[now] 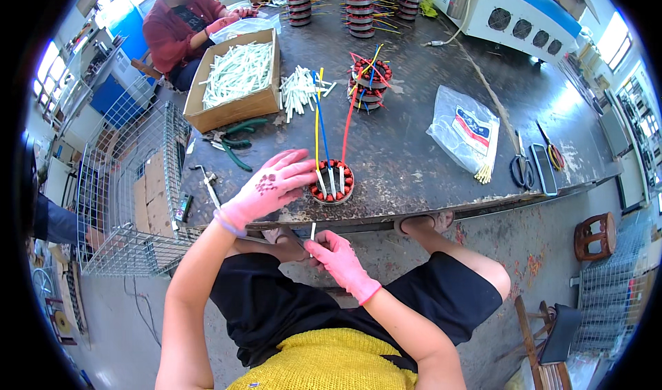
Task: The person is assembling motor components at a workbench. They use scissors to trim wires on a stator and insert thin white rods into the component slots.
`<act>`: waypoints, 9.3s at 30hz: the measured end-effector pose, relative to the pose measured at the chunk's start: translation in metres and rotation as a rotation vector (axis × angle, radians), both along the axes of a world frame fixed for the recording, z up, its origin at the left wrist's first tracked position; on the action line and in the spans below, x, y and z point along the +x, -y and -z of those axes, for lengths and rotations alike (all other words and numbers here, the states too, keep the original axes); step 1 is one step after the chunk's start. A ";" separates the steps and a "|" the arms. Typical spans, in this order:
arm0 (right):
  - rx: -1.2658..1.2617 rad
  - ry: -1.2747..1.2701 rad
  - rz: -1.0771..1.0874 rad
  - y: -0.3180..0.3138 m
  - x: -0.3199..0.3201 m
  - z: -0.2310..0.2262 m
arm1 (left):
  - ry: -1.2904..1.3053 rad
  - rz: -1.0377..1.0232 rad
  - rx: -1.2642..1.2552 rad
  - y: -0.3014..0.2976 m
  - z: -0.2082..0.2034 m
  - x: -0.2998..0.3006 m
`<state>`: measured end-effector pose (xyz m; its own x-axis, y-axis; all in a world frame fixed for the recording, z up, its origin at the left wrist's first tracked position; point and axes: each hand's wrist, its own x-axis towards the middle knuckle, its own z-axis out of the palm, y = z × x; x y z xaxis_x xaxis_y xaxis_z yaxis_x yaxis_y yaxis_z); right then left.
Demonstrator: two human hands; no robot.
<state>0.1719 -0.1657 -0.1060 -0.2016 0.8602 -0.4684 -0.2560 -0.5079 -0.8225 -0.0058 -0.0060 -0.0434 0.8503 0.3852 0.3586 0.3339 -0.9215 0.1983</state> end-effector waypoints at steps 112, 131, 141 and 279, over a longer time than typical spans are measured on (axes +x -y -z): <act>0.694 0.814 -0.891 -0.163 0.058 -0.075 | 0.570 -0.212 -0.389 0.043 0.044 0.009; 0.604 1.154 -0.921 -0.160 0.033 -0.098 | 0.468 -0.239 -0.256 0.039 0.045 0.005; 0.802 1.309 -0.838 -0.155 0.042 -0.083 | 0.494 -0.261 -0.179 0.036 0.056 0.008; 1.370 1.438 -0.136 -0.087 0.051 -0.028 | 0.203 -0.202 0.013 0.033 0.040 0.027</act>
